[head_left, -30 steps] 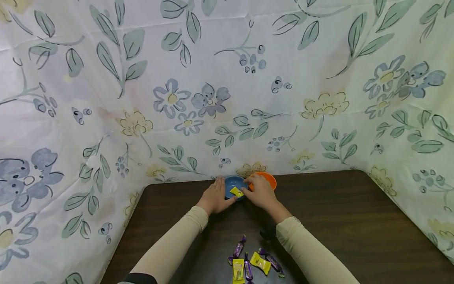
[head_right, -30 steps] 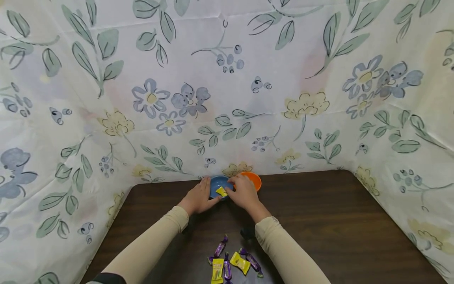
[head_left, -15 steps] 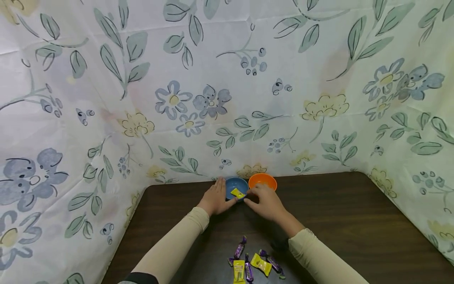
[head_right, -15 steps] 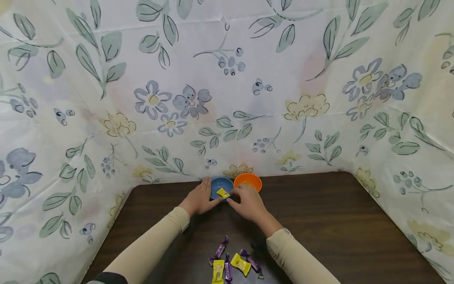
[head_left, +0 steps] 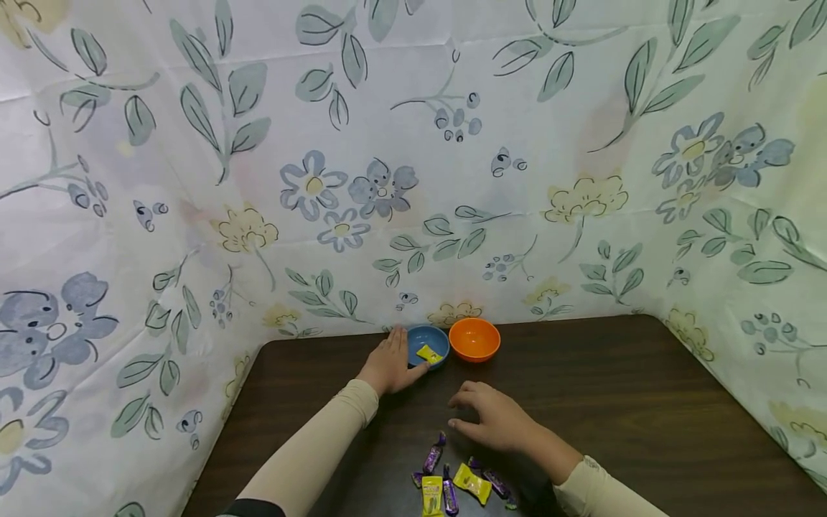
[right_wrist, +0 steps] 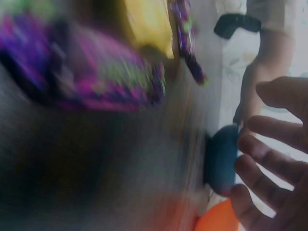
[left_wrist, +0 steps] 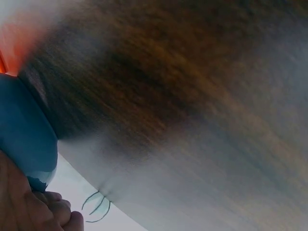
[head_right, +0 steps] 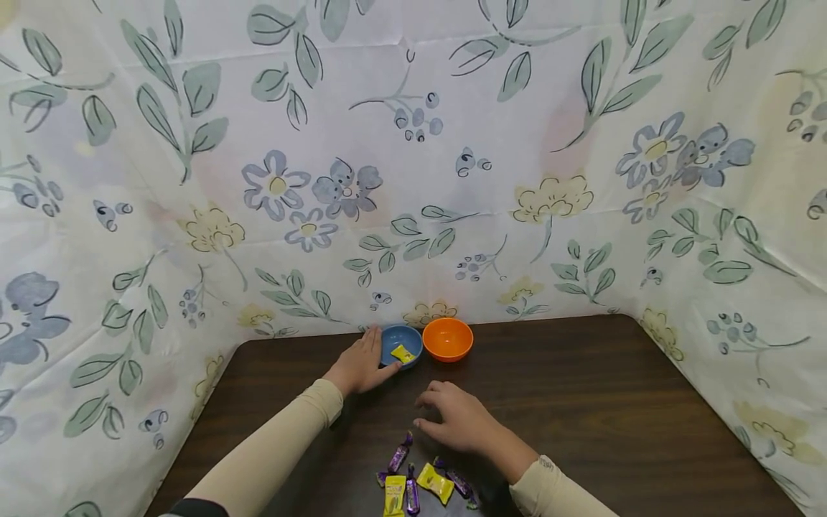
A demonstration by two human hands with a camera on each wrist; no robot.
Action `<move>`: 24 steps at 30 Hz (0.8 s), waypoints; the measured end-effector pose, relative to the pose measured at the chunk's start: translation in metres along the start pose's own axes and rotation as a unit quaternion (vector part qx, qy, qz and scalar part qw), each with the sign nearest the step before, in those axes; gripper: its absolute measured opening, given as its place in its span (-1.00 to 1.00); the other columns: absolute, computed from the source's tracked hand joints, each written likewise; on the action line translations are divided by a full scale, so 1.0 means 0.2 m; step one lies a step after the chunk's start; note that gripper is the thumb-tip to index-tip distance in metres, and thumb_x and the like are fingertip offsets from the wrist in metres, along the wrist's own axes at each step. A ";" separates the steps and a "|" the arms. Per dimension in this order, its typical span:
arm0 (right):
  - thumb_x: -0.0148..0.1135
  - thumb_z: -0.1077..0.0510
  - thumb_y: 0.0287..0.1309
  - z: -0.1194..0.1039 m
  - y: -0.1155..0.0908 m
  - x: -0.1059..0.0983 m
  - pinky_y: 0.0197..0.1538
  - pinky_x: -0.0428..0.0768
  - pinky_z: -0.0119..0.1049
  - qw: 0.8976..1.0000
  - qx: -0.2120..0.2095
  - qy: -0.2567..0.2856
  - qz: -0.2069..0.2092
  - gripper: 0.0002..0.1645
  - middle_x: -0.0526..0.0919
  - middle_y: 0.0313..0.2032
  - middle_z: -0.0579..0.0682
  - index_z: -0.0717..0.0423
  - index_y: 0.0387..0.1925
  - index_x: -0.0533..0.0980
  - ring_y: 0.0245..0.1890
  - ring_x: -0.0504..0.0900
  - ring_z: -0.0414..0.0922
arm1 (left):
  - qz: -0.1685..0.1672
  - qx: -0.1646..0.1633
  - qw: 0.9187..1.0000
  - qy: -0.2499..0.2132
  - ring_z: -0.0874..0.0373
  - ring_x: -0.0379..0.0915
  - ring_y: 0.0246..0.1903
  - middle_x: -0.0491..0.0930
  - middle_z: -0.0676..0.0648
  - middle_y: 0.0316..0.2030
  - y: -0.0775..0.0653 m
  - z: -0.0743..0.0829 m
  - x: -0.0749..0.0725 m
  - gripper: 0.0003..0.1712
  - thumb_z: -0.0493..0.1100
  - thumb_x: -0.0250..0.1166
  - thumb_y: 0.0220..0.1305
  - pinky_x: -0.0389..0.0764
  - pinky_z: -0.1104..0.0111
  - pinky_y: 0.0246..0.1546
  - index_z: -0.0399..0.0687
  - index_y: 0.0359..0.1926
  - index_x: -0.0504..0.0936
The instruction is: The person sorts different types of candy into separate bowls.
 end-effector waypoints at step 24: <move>0.45 -0.12 0.34 -0.07 -0.33 0.13 -0.27 0.55 -0.46 0.982 0.017 0.151 -0.109 -0.70 0.60 -0.19 -0.32 -0.17 0.03 0.71 -0.31 0.50 -0.43 | -0.001 -0.008 1.000 0.005 -0.14 -0.03 0.68 -0.02 -0.31 0.68 0.01 0.00 0.01 0.23 0.60 -0.18 0.47 0.17 0.07 0.64 -0.35 0.67 0.01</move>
Point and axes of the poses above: each hand's wrist, its own y-axis towards the middle knuckle, its own x-axis out of the palm, z = x × y, the point moved 5 cm from there along y, towards the middle knuckle
